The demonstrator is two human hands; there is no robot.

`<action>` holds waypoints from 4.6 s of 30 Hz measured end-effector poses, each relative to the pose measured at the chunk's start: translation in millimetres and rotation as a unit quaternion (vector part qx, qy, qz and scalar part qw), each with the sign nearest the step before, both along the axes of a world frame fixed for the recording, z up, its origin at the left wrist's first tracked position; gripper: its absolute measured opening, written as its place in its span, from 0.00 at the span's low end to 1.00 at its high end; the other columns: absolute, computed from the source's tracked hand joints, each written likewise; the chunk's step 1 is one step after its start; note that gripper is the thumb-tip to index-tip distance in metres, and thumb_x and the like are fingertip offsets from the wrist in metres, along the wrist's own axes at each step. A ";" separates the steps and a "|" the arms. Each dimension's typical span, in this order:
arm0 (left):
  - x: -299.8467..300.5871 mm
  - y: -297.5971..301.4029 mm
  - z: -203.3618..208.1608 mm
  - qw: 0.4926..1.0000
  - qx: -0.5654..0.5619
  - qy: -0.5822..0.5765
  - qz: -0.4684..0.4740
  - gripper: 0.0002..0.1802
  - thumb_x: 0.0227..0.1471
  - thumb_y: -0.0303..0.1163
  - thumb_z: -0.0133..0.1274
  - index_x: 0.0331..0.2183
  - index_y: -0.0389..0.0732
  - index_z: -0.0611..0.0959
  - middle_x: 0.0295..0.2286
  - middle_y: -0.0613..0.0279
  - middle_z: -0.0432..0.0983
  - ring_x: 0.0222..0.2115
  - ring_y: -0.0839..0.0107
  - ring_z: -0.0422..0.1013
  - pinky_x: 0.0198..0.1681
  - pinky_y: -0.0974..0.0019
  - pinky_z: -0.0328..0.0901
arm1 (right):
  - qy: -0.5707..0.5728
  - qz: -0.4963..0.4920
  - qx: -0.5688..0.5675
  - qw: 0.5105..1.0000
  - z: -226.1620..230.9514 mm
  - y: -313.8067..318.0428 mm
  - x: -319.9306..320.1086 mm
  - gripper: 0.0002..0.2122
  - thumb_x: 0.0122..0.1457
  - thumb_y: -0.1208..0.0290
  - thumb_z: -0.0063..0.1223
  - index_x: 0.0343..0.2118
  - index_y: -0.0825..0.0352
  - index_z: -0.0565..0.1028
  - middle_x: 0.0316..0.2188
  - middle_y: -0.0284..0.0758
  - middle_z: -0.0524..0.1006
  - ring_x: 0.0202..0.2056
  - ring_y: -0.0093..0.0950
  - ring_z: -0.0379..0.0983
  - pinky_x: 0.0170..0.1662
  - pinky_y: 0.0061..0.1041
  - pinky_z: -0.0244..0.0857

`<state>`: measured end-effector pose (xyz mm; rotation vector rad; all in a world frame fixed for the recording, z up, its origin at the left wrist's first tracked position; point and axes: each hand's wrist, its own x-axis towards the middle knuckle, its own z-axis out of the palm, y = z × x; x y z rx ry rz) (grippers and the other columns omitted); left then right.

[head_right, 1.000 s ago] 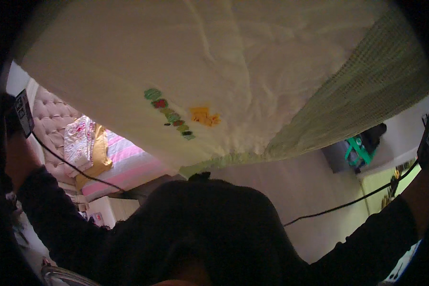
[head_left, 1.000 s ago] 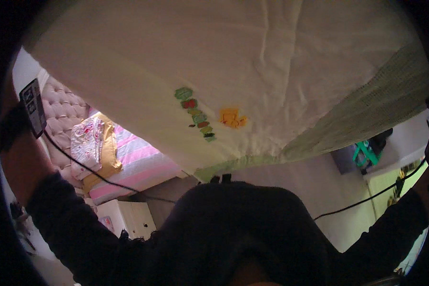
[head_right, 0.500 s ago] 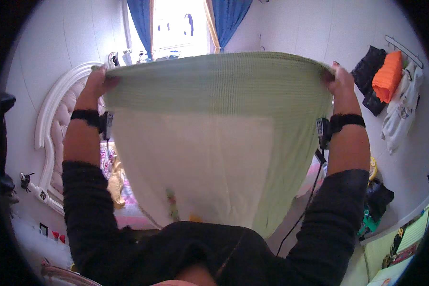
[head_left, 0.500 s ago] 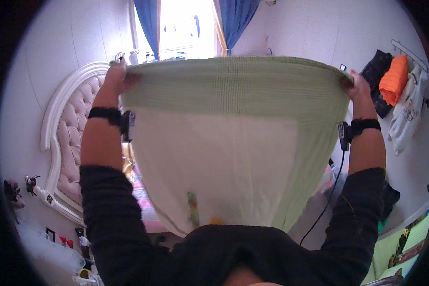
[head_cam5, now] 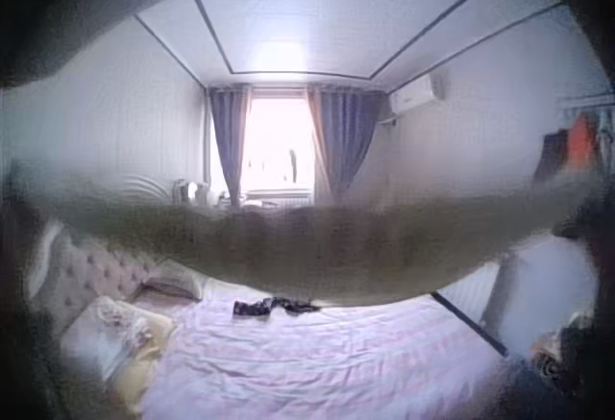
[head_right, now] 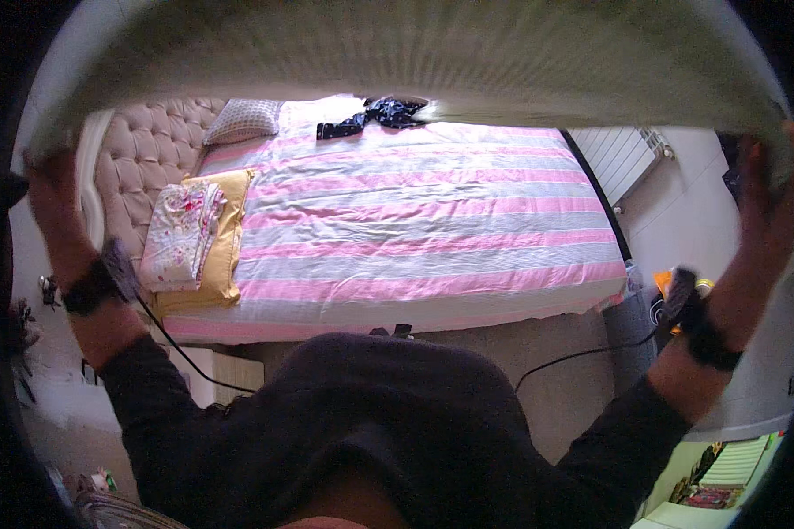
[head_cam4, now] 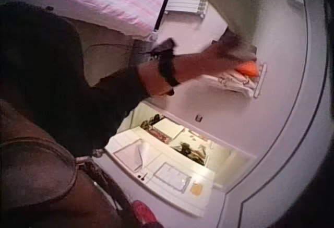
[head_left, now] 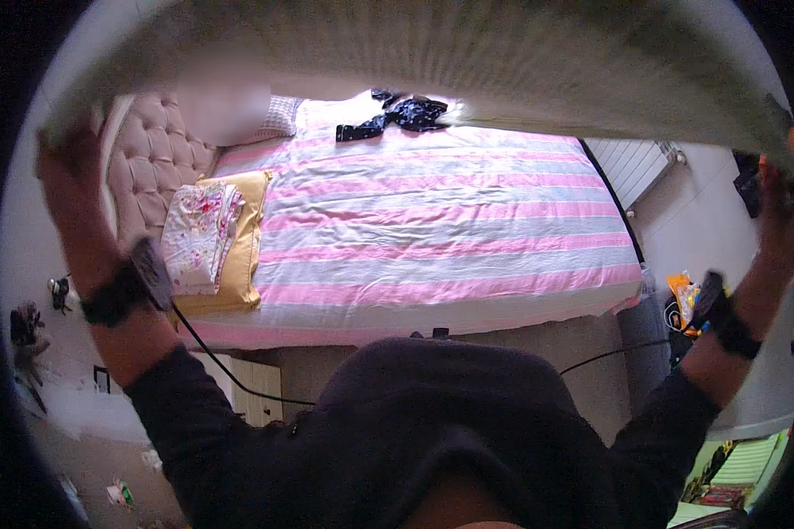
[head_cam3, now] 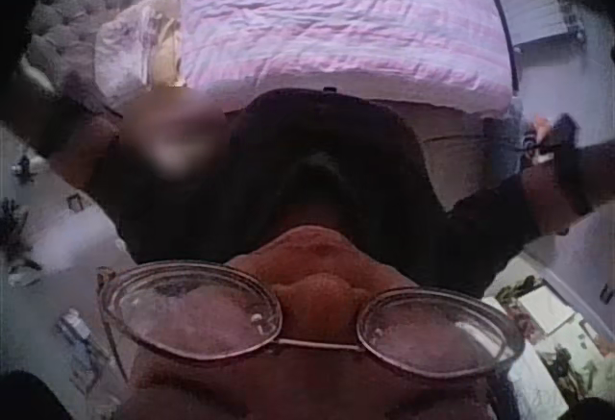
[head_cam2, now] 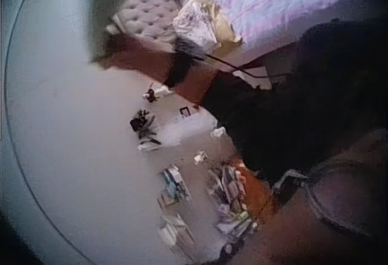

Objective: The person organizes books and papers on a cluttered desk, placing them on a wall shelf. They then fold a floral-patterned blanket and a green blanket on a bed, followed by folding a dark blue garment with white patterns.

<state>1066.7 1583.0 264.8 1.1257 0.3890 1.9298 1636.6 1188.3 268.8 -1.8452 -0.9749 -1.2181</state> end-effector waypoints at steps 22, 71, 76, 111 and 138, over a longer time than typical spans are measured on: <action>-34.8 -217.2 -409.5 0.755 -0.575 0.307 -0.070 0.21 0.54 0.44 0.44 0.41 0.35 0.72 0.33 0.56 0.73 0.30 0.62 0.72 0.28 0.57 0.70 | 0.864 0.207 0.167 0.427 -427.6 -128.8 -34.1 0.09 0.53 0.81 0.45 0.38 0.66 0.70 0.34 0.35 0.72 0.34 0.29 0.71 0.37 0.35 0.70; 164.4 203.6 -686.2 0.698 -0.707 0.065 -0.089 0.26 0.45 0.26 0.55 0.48 0.37 0.66 0.42 0.53 0.68 0.41 0.57 0.67 0.42 0.52 0.66 | 0.875 -0.064 0.352 0.326 -651.3 349.8 104.1 0.26 0.48 0.64 0.59 0.49 0.68 0.65 0.47 0.39 0.68 0.48 0.37 0.63 0.50 0.40 0.56; 166.2 185.9 -636.7 0.684 -0.714 0.139 -0.060 0.23 0.44 0.17 0.47 0.45 0.35 0.65 0.38 0.53 0.68 0.38 0.58 0.68 0.38 0.56 0.68 | 0.886 -0.132 0.289 0.339 -665.6 306.4 103.0 0.28 0.45 0.68 0.63 0.49 0.69 0.64 0.48 0.39 0.66 0.48 0.35 0.63 0.52 0.38 0.53; 175.2 41.5 -550.3 0.444 -0.534 0.713 -0.095 0.20 0.44 0.28 0.46 0.43 0.35 0.73 0.31 0.52 0.74 0.27 0.67 0.71 0.31 0.66 0.66 | 0.939 -0.028 0.256 0.228 -668.2 252.3 126.3 0.31 0.39 0.61 0.67 0.49 0.52 0.65 0.42 0.29 0.70 0.45 0.35 0.64 0.37 0.47 0.57; 40.0 6.5 -359.2 0.671 -0.417 0.407 -0.459 0.31 0.53 0.43 0.47 0.55 0.47 0.55 0.47 0.58 0.65 0.43 0.67 0.67 0.42 0.60 0.63 | 0.774 0.543 0.091 0.312 -185.6 367.9 -128.9 0.19 0.51 0.70 0.50 0.45 0.70 0.64 0.41 0.43 0.69 0.45 0.40 0.66 0.50 0.42 0.60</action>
